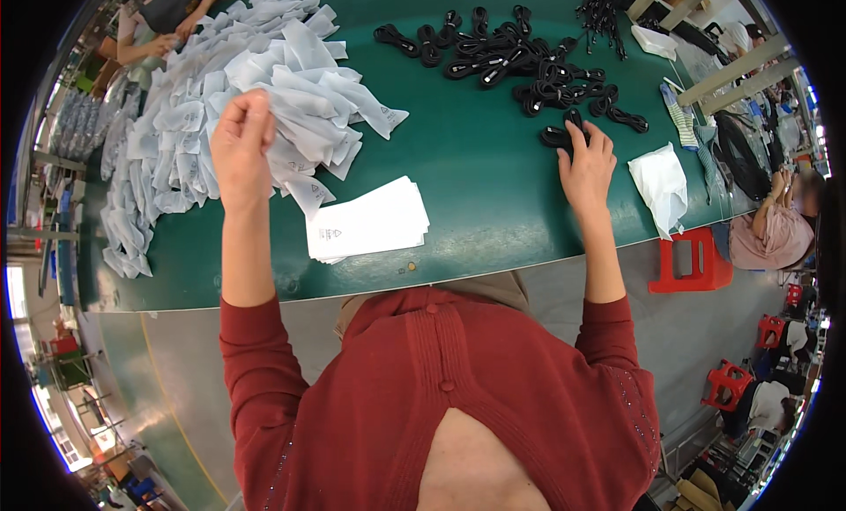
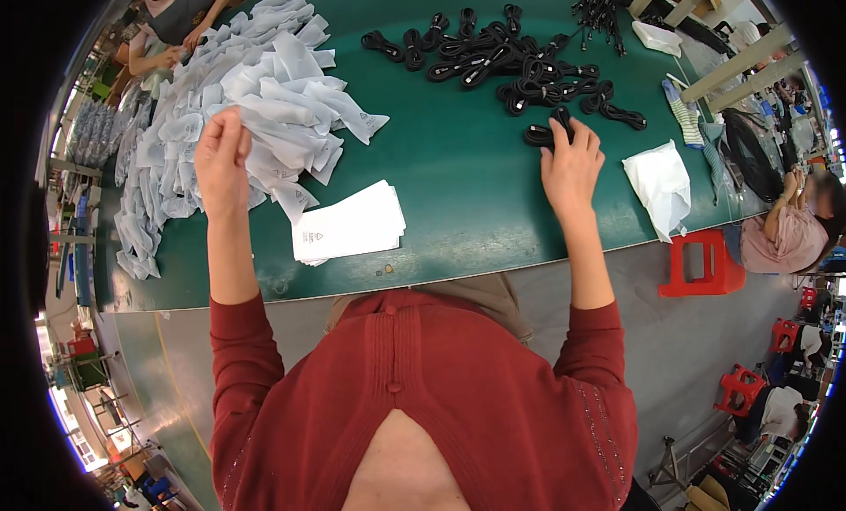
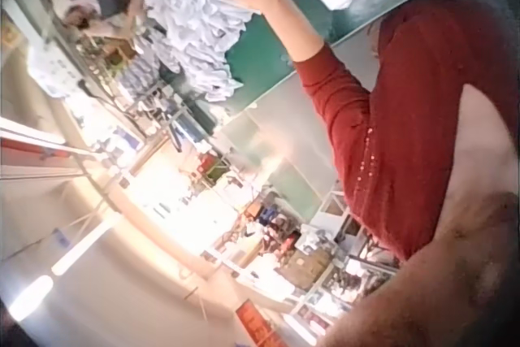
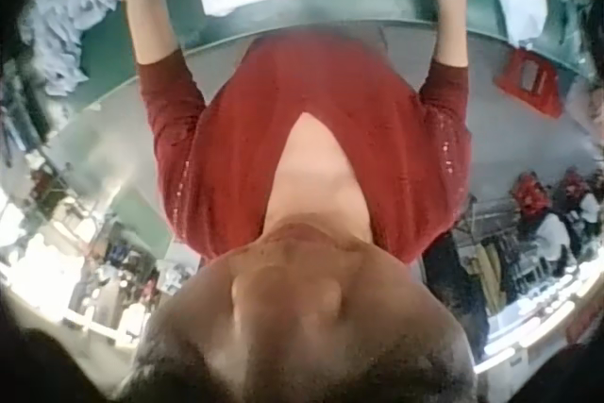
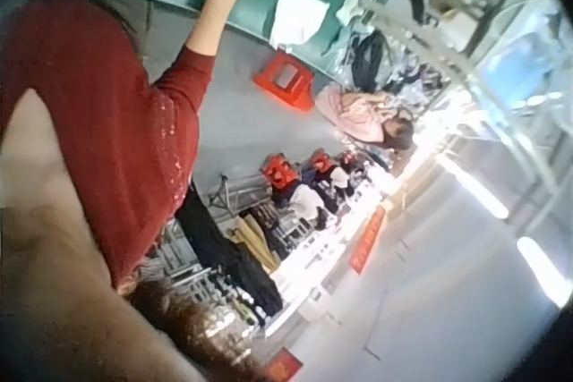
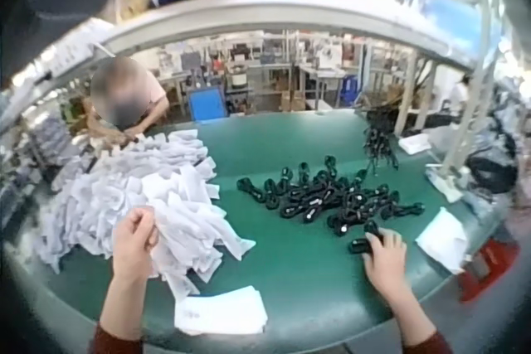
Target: The person repeatedly picks up coiled black cables from a pile on a green table and places them into small white paper bags. The person handles the items one at a time, folding the bags closed after insertion.
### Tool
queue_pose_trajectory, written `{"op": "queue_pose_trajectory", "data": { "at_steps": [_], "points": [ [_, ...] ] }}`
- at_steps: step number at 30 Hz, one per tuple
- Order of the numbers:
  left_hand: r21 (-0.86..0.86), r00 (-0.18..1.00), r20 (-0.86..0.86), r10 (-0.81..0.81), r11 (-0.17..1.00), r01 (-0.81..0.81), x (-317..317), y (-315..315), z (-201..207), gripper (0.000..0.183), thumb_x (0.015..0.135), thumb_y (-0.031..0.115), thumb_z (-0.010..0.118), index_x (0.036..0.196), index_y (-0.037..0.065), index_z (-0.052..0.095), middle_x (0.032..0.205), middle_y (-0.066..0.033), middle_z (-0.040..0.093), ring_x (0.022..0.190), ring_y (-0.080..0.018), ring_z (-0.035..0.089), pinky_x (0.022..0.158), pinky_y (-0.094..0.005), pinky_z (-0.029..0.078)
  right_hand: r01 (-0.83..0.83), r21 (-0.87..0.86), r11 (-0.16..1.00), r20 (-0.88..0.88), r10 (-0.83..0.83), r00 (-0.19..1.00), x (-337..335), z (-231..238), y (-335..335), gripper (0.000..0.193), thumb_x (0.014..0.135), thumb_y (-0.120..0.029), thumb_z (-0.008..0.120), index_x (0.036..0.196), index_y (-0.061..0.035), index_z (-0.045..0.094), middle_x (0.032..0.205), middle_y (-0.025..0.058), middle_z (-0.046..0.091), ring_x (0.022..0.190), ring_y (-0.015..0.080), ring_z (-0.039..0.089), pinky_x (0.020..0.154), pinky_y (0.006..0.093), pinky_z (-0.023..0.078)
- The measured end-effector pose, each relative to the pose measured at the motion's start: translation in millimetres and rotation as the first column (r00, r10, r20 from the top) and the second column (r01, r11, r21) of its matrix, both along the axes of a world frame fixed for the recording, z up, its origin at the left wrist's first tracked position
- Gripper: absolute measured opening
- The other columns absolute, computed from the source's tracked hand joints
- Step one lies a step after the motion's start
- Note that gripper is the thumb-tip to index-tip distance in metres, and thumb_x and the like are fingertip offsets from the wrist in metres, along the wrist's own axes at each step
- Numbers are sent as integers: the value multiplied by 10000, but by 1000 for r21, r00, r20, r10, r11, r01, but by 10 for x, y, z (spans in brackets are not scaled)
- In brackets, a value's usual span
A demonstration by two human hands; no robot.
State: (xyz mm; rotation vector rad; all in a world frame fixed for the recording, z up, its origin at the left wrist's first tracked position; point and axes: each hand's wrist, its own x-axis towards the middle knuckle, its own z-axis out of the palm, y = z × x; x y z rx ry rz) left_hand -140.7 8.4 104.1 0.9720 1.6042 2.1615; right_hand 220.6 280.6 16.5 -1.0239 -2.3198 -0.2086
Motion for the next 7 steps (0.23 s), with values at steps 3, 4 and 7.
{"op": "queue_pose_trajectory", "data": {
  "at_steps": [3, 4, 7],
  "points": [
    [36, 929, -127, 347, 938, -345, -449, 58, -73, 254, 969, 143, 609, 1139, -47, 603, 981, -78, 650, 894, -136, 615, 778, -253, 495, 4, -24, 1000, 156, 0, 988, 145, -133, 142, 476, 780, -132, 736, 1242, -134, 621, 1251, 113, 546, 1176, 316, 495, 923, 476, 415],
    [36, 870, -245, 427, 901, -432, -475, 30, -143, 290, 966, 145, 614, 1183, -43, 581, 1064, -105, 632, 976, -158, 609, 837, -280, 496, 11, -54, 998, 186, -1, 983, 156, -147, 144, 490, 778, -140, 738, 1253, -139, 616, 1270, 112, 538, 1187, 314, 493, 925, 472, 412],
    [-105, 707, -615, 349, 852, -512, -513, -105, -410, 559, 958, 171, 633, 1427, -3, 383, 1448, -184, 400, 1225, -264, 553, 969, -349, 503, 27, -172, 985, 199, 8, 980, 145, -244, 63, 538, 777, -183, 747, 1291, -172, 590, 1294, 112, 530, 1268, 297, 458, 922, 498, 409]
  ]
}}
